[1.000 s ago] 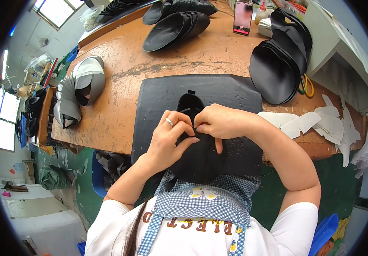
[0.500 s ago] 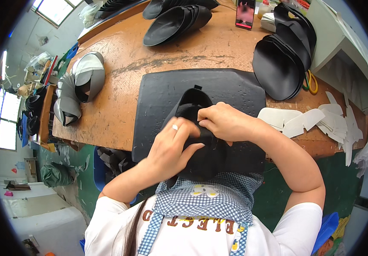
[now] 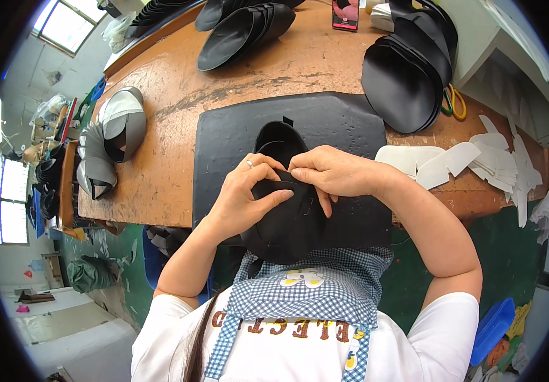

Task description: The person shapes and folds shoe upper components by hand, aligns and attaches white reinforcement pieces to them, and presses the assembled shoe parts together.

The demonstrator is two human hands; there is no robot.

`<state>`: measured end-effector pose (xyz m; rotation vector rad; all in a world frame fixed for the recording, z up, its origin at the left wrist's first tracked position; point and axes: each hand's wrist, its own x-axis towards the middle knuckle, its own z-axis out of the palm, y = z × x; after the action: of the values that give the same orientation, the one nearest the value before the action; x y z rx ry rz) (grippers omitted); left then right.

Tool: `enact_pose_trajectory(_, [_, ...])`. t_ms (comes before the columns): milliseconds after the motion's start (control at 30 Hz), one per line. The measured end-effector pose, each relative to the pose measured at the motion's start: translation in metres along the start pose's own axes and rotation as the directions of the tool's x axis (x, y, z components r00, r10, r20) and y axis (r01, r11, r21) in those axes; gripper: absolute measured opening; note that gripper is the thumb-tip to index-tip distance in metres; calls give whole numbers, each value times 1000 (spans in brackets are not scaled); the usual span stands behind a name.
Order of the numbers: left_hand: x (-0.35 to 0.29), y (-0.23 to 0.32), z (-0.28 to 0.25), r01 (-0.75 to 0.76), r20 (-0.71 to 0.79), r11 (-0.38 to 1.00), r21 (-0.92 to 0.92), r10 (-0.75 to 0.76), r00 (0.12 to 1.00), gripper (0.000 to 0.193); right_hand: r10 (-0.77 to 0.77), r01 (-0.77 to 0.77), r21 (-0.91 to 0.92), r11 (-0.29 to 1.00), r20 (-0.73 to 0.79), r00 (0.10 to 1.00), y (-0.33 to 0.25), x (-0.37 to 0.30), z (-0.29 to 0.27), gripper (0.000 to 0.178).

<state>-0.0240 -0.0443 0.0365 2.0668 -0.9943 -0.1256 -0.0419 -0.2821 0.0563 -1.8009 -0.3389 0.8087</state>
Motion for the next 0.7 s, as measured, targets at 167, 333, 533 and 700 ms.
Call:
enact_pose_trajectory(167, [1, -2, 3, 20, -18, 999, -25, -20, 1000, 27, -8, 8, 47, 999, 9, 1000, 2, 0, 2, 29])
enact_pose_trajectory(333, [2, -2, 5, 30, -27, 999, -24, -30, 999, 27, 6, -6, 66, 998, 4, 1000, 2, 2, 3, 28])
enact_pose_trajectory(533, [4, -1, 6, 46, -29, 999, 20, -46, 999, 27, 25, -20, 109, 994, -44, 999, -1, -1, 5, 24])
enact_pose_trajectory(700, [1, -1, 9, 60, -56, 996, 63, -56, 997, 26, 8, -11, -17, 1000, -164, 986, -12, -4, 21, 25])
